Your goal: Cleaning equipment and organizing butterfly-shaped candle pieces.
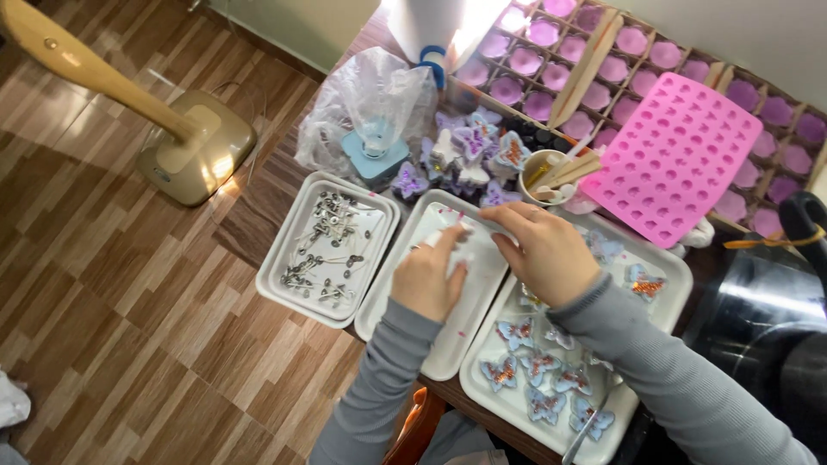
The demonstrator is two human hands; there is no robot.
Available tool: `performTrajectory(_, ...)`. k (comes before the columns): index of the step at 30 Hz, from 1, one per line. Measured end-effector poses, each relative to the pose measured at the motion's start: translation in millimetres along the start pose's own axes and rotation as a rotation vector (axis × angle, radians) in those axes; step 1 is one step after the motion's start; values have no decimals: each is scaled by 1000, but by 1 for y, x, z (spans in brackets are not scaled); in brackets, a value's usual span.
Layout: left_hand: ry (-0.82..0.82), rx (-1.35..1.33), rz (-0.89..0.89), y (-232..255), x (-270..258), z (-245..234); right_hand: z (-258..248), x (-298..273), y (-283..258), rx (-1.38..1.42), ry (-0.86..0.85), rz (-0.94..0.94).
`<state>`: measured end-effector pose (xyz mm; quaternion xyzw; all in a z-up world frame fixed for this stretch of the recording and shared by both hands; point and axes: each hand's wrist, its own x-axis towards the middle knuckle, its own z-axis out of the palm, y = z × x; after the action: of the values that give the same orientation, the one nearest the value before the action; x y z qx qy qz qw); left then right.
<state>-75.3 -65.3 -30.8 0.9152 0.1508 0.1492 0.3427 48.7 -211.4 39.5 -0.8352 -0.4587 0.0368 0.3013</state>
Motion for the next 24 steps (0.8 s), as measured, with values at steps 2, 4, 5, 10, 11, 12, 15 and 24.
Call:
performTrajectory(2,-73,-30,31,25,-4,1,-11,-18,9,-2,-19,52)
performTrajectory(4,-148,-59,57,42,-8,9,-16,-37,19,-1,-42,105)
performTrajectory(5,-205,-47,82,47,-10,17,-17,-47,23,-5,-50,119)
performTrajectory(10,-319,28,257,45,-18,61,-18,-85,46,4,-75,199)
performTrajectory(11,-318,69,298,47,-18,64,-18,-92,50,-11,-102,232)
performTrajectory(12,-318,110,340,48,-18,67,-18,-99,55,-26,-129,266)
performTrajectory(15,-327,154,324,54,-17,69,-21,-115,65,-76,-222,287)
performTrajectory(24,-407,206,241,63,-8,69,-4,-152,65,-191,-378,149)
